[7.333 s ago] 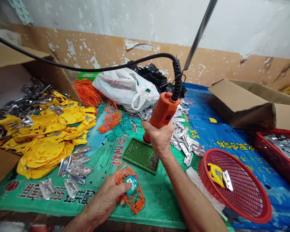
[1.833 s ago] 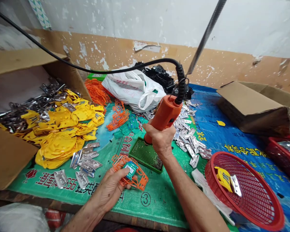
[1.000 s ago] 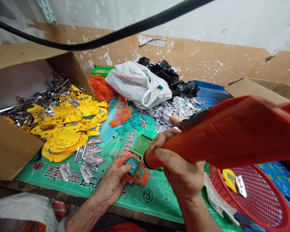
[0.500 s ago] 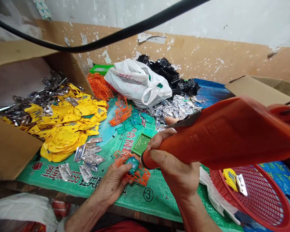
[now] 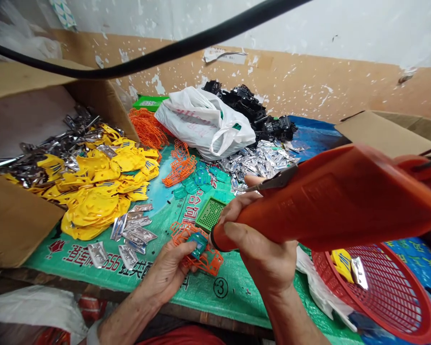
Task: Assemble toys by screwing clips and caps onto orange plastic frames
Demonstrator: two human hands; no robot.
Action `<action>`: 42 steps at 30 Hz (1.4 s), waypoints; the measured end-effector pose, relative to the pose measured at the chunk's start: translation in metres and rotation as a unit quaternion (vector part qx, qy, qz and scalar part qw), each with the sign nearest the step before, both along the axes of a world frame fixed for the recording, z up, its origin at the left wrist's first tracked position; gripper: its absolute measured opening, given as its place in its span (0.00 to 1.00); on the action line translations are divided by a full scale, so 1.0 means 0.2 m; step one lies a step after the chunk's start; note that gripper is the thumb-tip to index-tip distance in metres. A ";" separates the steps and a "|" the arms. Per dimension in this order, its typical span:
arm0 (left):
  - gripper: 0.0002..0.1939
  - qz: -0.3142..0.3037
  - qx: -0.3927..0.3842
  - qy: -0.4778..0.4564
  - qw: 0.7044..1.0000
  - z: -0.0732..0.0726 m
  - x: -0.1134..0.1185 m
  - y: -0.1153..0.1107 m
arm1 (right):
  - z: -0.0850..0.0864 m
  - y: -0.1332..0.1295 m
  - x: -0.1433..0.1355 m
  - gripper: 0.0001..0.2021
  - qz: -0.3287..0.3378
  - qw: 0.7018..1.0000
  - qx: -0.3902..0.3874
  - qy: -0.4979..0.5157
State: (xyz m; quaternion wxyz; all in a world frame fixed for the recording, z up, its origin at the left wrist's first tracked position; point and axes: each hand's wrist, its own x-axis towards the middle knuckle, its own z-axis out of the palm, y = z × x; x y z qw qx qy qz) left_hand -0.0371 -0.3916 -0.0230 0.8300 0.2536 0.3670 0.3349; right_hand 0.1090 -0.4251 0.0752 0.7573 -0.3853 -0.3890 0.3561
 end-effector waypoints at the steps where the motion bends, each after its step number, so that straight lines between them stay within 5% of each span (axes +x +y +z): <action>1: 0.16 0.003 0.003 0.003 1.000 0.00 0.00 0.00 | 0.00 0.00 -0.01 0.20 -0.005 1.000 0.004 0.005; 16: 0.16 -0.015 0.025 0.034 0.999 0.03 0.00 -0.02 | -0.06 -0.03 -0.01 0.20 0.018 1.000 0.005 -0.011; 21: 0.15 -0.031 0.022 0.011 0.999 0.03 0.00 -0.01 | -0.01 -0.04 0.03 0.23 -0.003 1.000 0.026 -0.011; 28: 0.17 -0.045 -0.011 -0.009 0.999 0.03 0.01 -0.01 | 0.01 0.21 0.10 0.18 -0.147 0.988 0.038 -0.017; 35: 0.17 -0.037 -0.015 -0.036 0.999 0.01 0.00 -0.01 | -0.15 0.38 0.08 0.07 -0.165 0.983 -0.013 -0.075; 42: 0.18 -0.029 -0.021 -0.038 0.999 0.02 0.00 -0.01 | -0.21 0.42 0.09 0.06 -0.177 0.980 -0.021 -0.086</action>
